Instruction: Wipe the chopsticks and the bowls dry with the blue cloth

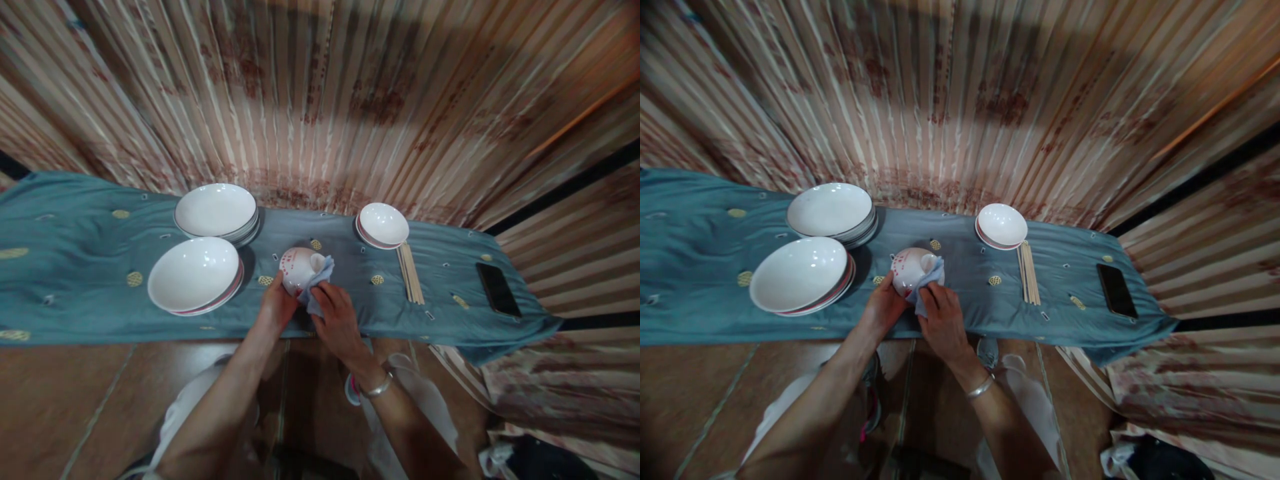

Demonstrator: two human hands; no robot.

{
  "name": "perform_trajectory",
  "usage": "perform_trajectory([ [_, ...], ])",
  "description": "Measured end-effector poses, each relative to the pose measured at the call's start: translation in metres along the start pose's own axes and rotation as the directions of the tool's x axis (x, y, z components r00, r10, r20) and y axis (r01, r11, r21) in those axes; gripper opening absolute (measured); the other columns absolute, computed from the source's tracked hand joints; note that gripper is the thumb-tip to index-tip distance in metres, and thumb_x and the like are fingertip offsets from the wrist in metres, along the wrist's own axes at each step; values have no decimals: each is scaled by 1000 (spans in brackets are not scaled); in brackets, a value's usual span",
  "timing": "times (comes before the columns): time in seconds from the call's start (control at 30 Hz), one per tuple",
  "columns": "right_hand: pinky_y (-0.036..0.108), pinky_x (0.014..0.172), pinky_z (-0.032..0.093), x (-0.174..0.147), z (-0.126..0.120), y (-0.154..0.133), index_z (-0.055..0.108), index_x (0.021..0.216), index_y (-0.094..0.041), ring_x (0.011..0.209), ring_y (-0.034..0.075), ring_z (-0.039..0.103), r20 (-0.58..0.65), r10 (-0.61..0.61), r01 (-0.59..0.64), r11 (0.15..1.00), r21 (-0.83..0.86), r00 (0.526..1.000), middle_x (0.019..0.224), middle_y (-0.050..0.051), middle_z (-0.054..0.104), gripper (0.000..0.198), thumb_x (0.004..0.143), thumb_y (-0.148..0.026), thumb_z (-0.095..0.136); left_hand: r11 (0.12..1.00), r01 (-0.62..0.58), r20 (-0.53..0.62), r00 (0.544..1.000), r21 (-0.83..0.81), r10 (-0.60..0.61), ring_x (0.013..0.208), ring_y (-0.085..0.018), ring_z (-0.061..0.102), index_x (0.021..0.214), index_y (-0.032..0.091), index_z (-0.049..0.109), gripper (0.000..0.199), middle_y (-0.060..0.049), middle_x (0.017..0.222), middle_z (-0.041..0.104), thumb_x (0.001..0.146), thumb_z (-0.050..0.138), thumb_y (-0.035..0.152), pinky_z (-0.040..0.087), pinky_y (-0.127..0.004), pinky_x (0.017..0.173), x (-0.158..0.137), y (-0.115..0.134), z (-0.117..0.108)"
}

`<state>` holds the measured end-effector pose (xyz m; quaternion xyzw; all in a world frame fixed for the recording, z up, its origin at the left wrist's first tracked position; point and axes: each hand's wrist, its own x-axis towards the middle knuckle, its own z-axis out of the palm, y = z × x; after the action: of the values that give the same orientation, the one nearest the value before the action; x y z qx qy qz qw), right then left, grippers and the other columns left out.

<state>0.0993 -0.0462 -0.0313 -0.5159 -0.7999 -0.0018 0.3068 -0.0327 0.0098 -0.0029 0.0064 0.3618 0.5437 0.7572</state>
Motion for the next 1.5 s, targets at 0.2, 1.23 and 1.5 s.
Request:
perform_trajectory([
  [0.2,42,100,43,15,-4,-1,60,121,-16,114,25,54,-15,-88,87,994,-72,996,127,13,62,34,88,-15,54,998,-50,38,998,-45,52,103,-23,66,137,8,52,48,-13,112,72,100,27,27,49,-37,96,-2,-5,4],
  [1.23,34,82,46,78,-4,54,64,93,-18,82,23,62,-17,214,-213,977,21,977,87,9,69,21,88,-17,44,991,-132,89,987,-15,133,123,-24,58,139,9,48,46,-12,119,71,98,32,21,41,-41,108,-2,-10,4],
  [1.5,32,69,46,51,2,60,60,91,-20,73,22,61,-18,303,-303,953,25,953,80,9,67,18,89,-16,42,992,-123,51,991,20,122,123,-25,58,138,8,50,46,-14,121,69,99,35,26,43,-41,107,3,-10,-2],
])
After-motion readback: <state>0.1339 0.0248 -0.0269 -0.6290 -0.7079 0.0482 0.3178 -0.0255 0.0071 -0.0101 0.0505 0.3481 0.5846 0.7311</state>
